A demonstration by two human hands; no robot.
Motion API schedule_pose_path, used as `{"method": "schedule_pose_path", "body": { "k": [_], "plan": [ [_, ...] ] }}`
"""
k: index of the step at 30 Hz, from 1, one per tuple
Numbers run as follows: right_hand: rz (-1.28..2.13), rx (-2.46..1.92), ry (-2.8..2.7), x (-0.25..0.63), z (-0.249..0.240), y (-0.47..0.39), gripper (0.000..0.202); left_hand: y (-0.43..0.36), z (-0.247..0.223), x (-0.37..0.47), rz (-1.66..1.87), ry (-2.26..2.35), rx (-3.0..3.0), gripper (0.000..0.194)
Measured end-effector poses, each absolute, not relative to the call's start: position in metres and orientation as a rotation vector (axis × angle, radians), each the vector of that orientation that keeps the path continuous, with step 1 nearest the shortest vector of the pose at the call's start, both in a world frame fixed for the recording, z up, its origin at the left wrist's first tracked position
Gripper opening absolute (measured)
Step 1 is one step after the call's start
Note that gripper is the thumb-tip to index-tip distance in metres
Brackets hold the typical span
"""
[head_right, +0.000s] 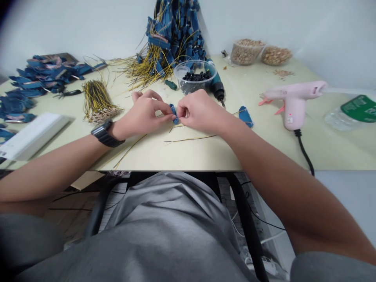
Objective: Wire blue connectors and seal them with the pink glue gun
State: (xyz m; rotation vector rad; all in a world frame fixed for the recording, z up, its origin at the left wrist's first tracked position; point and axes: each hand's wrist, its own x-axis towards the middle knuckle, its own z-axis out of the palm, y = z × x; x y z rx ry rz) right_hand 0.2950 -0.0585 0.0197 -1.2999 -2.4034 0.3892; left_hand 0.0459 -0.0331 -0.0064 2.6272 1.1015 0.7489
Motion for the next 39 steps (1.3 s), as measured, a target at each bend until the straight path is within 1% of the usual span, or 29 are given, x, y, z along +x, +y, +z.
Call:
{"method": "schedule_pose_path", "body": {
  "k": [7,18,22,27,33,39],
  "plan": [
    [0.149,-1.084,-2.489,0.296,0.004,-0.051,0.020,-0.043,0.004,0.050,0.675,1.224,2.561,0.017],
    [0.085,-1.080,-2.453,0.290,-0.006,-0.052,0.021,-0.038,0.008,0.049,0.657,1.273,2.523,0.012],
    [0.207,-1.120,-2.386,0.292,-0.002,-0.052,0.018,-0.038,0.009,0.048,0.648,1.271,2.528,0.012],
    [0.433,-1.328,-2.299,0.301,0.014,-0.051,0.010,-0.039,0.012,0.048,0.607,1.262,2.536,0.014],
    [0.531,-1.380,-2.293,0.300,0.015,-0.048,0.021,-0.038,0.013,0.047,0.587,1.261,2.531,0.015],
    [0.665,-1.363,-2.289,0.297,0.011,-0.044,0.021,-0.037,0.012,0.046,0.617,1.228,2.550,0.014]
  ]
}}
